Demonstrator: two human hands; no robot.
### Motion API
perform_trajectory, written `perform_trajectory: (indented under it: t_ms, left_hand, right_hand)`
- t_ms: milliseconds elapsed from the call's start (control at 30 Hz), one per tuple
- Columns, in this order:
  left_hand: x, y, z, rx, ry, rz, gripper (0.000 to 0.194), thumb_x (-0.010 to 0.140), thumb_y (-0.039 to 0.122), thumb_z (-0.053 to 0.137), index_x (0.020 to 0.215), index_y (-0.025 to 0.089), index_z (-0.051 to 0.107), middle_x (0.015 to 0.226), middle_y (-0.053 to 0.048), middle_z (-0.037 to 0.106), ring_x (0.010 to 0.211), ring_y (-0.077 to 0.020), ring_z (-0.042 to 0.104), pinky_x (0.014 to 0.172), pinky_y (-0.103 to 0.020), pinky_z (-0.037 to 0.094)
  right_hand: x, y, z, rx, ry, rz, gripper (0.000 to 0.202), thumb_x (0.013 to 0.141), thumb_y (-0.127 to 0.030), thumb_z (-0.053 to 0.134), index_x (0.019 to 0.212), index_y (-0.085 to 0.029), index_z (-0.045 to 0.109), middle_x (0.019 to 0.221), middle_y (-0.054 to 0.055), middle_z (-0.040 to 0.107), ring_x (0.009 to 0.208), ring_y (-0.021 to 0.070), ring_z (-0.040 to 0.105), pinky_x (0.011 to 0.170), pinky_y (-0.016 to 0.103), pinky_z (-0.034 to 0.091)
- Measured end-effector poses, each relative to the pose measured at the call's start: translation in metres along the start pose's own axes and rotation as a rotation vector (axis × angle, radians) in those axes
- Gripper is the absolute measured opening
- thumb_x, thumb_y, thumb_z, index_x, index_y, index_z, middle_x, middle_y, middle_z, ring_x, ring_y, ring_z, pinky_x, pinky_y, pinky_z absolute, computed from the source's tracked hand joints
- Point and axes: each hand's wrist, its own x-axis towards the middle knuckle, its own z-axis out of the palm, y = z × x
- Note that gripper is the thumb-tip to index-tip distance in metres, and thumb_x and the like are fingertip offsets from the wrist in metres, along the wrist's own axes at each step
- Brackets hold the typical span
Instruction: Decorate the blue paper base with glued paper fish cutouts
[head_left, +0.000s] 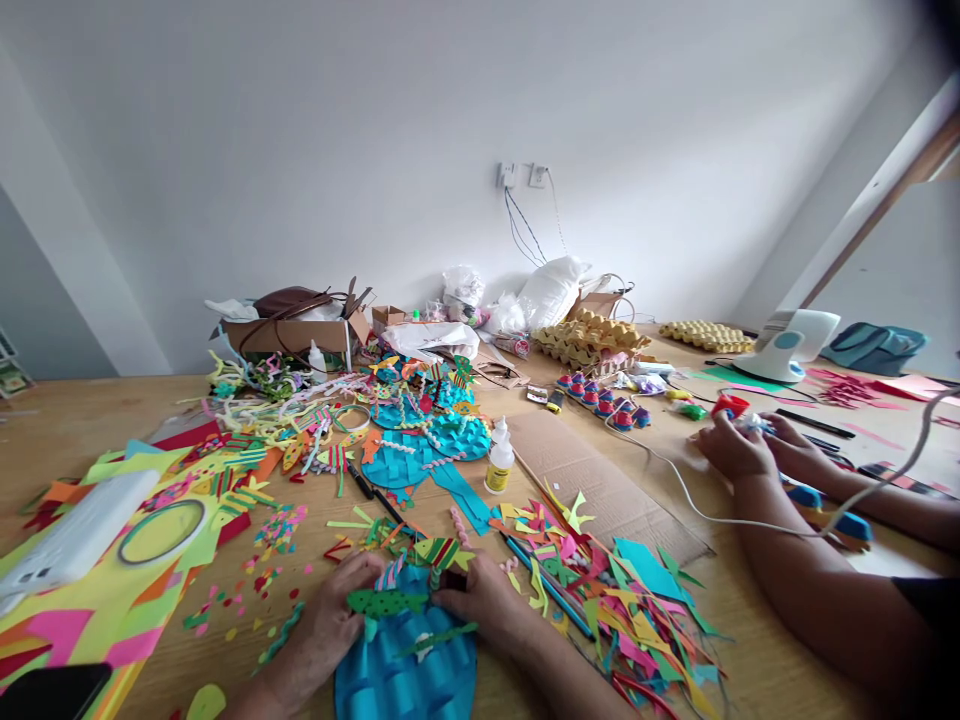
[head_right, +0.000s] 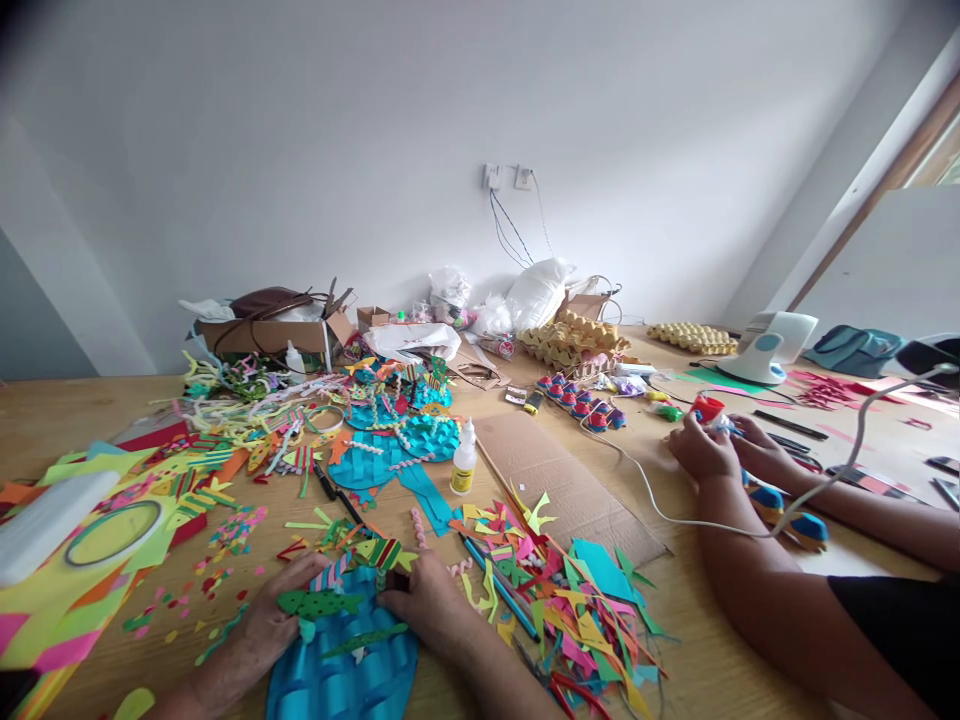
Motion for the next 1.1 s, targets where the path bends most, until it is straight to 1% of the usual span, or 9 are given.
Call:
perform_trajectory:
  t_ms: [167, 267, 400, 533, 633, 833, 967, 1100]
  left_hand:
    - [0.000, 0.001, 0.000, 0.002, 0.017, -0.008, 0.023, 0.063, 0.008, 0.050, 0.076, 0.019, 0.066, 0.080, -0.005, 0.063, 0.081, -0.0216, 0.056, 0.075, -0.031, 0.045]
    - [0.000, 0.004, -0.001, 0.003, 0.015, -0.014, 0.025, 0.062, 0.008, 0.050, 0.075, 0.019, 0.067, 0.080, -0.005, 0.063, 0.082, -0.0216, 0.056, 0.075, -0.030, 0.045]
    - [0.000, 0.007, -0.002, 0.033, 0.019, -0.016, 0.027, 0.059, 0.007, 0.049, 0.075, 0.019, 0.067, 0.081, -0.005, 0.064, 0.084, -0.0218, 0.056, 0.077, -0.031, 0.045]
    - [0.000, 0.005, -0.002, 0.068, 0.032, -0.016, 0.030, 0.057, 0.008, 0.048, 0.076, 0.021, 0.067, 0.084, -0.004, 0.065, 0.087, -0.0219, 0.056, 0.082, -0.031, 0.045]
    - [0.000, 0.004, -0.002, 0.068, 0.037, -0.012, 0.032, 0.057, 0.009, 0.048, 0.078, 0.023, 0.068, 0.087, -0.002, 0.066, 0.089, -0.0218, 0.057, 0.082, -0.031, 0.045]
    - [0.000, 0.009, -0.002, 0.063, -0.003, -0.042, 0.035, 0.057, 0.005, 0.044, 0.080, 0.020, 0.067, 0.085, -0.004, 0.065, 0.089, -0.0228, 0.057, 0.079, -0.032, 0.045]
    - [0.000, 0.010, -0.003, 0.048, -0.016, -0.005, 0.039, 0.056, 0.002, 0.043, 0.081, 0.020, 0.067, 0.084, -0.004, 0.066, 0.088, -0.0225, 0.057, 0.080, -0.032, 0.044]
    - [0.000, 0.005, -0.003, 0.058, -0.019, 0.038, 0.043, 0.057, 0.002, 0.044, 0.087, 0.022, 0.068, 0.090, -0.004, 0.066, 0.088, -0.0217, 0.057, 0.078, -0.030, 0.045]
  right_hand:
    - [-0.001, -0.001, -0.002, -0.053, 0.006, -0.010, 0.006, 0.067, -0.014, 0.059, 0.073, -0.018, 0.059, 0.064, -0.005, 0.052, 0.062, 0.0113, 0.048, 0.061, 0.021, 0.039]
    - [-0.001, -0.001, -0.002, -0.059, 0.012, -0.001, 0.004, 0.067, -0.014, 0.058, 0.069, -0.017, 0.057, 0.062, -0.006, 0.049, 0.059, 0.0095, 0.044, 0.055, 0.020, 0.035]
    - [-0.002, -0.003, -0.003, -0.084, 0.040, -0.005, 0.007, 0.065, -0.013, 0.059, 0.071, -0.017, 0.056, 0.061, -0.006, 0.046, 0.058, 0.0085, 0.041, 0.052, 0.019, 0.031]
    - [-0.002, -0.009, -0.005, -0.083, 0.026, -0.027, 0.008, 0.066, -0.013, 0.059, 0.072, -0.017, 0.056, 0.063, -0.006, 0.048, 0.060, 0.0090, 0.043, 0.055, 0.019, 0.033]
    - [-0.002, -0.011, -0.006, -0.077, 0.025, -0.009, 0.009, 0.065, -0.013, 0.059, 0.073, -0.017, 0.057, 0.063, -0.005, 0.048, 0.060, 0.0097, 0.043, 0.055, 0.019, 0.034]
    - [-0.004, -0.012, -0.006, -0.098, 0.037, 0.033, 0.008, 0.065, -0.017, 0.060, 0.073, -0.017, 0.058, 0.059, -0.005, 0.046, 0.057, 0.0109, 0.043, 0.056, 0.022, 0.034]
    - [-0.004, -0.007, -0.005, -0.084, 0.047, 0.034, 0.010, 0.065, -0.017, 0.059, 0.075, -0.017, 0.060, 0.061, -0.004, 0.048, 0.059, 0.0116, 0.044, 0.057, 0.022, 0.035]
    - [-0.003, -0.005, -0.005, -0.089, 0.052, 0.024, 0.013, 0.064, -0.014, 0.060, 0.076, -0.018, 0.060, 0.060, -0.005, 0.047, 0.057, 0.0107, 0.042, 0.055, 0.021, 0.034]
